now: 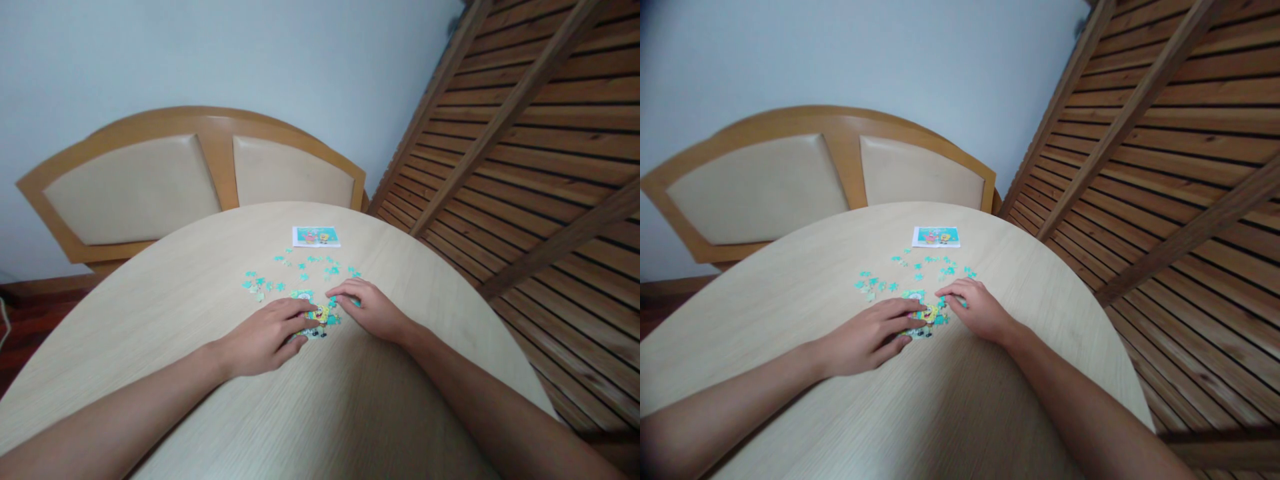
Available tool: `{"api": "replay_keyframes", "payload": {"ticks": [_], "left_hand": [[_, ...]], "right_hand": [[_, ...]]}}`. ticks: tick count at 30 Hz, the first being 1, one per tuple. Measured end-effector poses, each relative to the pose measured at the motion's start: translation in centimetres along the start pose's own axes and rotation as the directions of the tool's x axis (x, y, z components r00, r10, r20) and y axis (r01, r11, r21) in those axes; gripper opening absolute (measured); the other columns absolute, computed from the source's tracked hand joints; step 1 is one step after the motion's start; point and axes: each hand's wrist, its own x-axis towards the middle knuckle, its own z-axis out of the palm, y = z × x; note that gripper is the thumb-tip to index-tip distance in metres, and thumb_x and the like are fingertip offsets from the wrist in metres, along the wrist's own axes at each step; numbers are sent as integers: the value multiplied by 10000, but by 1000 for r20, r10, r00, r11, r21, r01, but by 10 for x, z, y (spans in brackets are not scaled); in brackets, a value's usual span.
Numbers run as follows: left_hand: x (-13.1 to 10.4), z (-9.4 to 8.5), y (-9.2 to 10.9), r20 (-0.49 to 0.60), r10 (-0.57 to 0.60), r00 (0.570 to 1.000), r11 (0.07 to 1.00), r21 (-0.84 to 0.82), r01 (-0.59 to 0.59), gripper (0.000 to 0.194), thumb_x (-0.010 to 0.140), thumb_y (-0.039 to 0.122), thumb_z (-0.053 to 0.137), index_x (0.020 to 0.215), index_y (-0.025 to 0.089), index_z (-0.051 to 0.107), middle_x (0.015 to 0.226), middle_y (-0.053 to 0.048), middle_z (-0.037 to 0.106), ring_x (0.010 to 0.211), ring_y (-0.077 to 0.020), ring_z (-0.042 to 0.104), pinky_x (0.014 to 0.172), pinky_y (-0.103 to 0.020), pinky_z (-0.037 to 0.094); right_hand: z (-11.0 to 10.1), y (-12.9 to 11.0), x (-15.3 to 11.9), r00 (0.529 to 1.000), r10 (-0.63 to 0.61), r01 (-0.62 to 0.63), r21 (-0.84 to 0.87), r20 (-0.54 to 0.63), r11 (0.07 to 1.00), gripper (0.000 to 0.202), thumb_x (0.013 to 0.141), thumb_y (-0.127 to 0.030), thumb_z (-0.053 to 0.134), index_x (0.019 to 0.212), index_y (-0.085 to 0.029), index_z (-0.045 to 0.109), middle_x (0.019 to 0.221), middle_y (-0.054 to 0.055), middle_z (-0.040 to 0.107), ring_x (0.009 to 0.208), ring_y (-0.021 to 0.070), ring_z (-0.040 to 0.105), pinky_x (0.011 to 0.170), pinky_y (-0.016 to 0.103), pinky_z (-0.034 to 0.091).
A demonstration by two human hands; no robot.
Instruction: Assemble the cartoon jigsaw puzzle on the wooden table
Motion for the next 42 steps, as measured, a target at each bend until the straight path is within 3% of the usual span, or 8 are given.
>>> {"api": "replay_keyframes", "payload": {"ticks": [13, 17, 42], "left_hand": [[1, -2, 2, 30, 49, 998, 994, -102, -46, 345, 983, 216, 530, 1327, 218, 555, 1356, -96, 604, 1276, -230, 550, 1133, -448, 424], [0, -1, 0, 19, 52, 998, 995, -87, -50, 307, 964, 201, 541, 1268, 218, 584, 1372, -94, 613, 1292, -240, 556, 1136, -476, 424], [2, -4, 3, 34, 56, 998, 994, -100, -53, 378, 981, 229, 544, 1353, 263, 598, 1307, -106, 594, 1215, -264, 564, 1056, -444, 471]], "right_hand": [[1, 1, 0, 1000, 10, -9, -3, 11, 1000, 229, 963, -189, 550, 1075, -225, 746, 1055, 66, 752, 1011, 215, 669, 942, 390, 480], [1, 2, -1, 1000, 4, -4, -12, 15, 1000, 222, 966, -187, 555, 1089, -213, 738, 1055, 68, 753, 1006, 218, 666, 943, 405, 473], [1, -2, -1, 998, -20, 21, -17, 53, 1000, 234, 979, -182, 550, 1113, -220, 738, 1067, 65, 750, 1018, 220, 658, 931, 392, 483]]}}
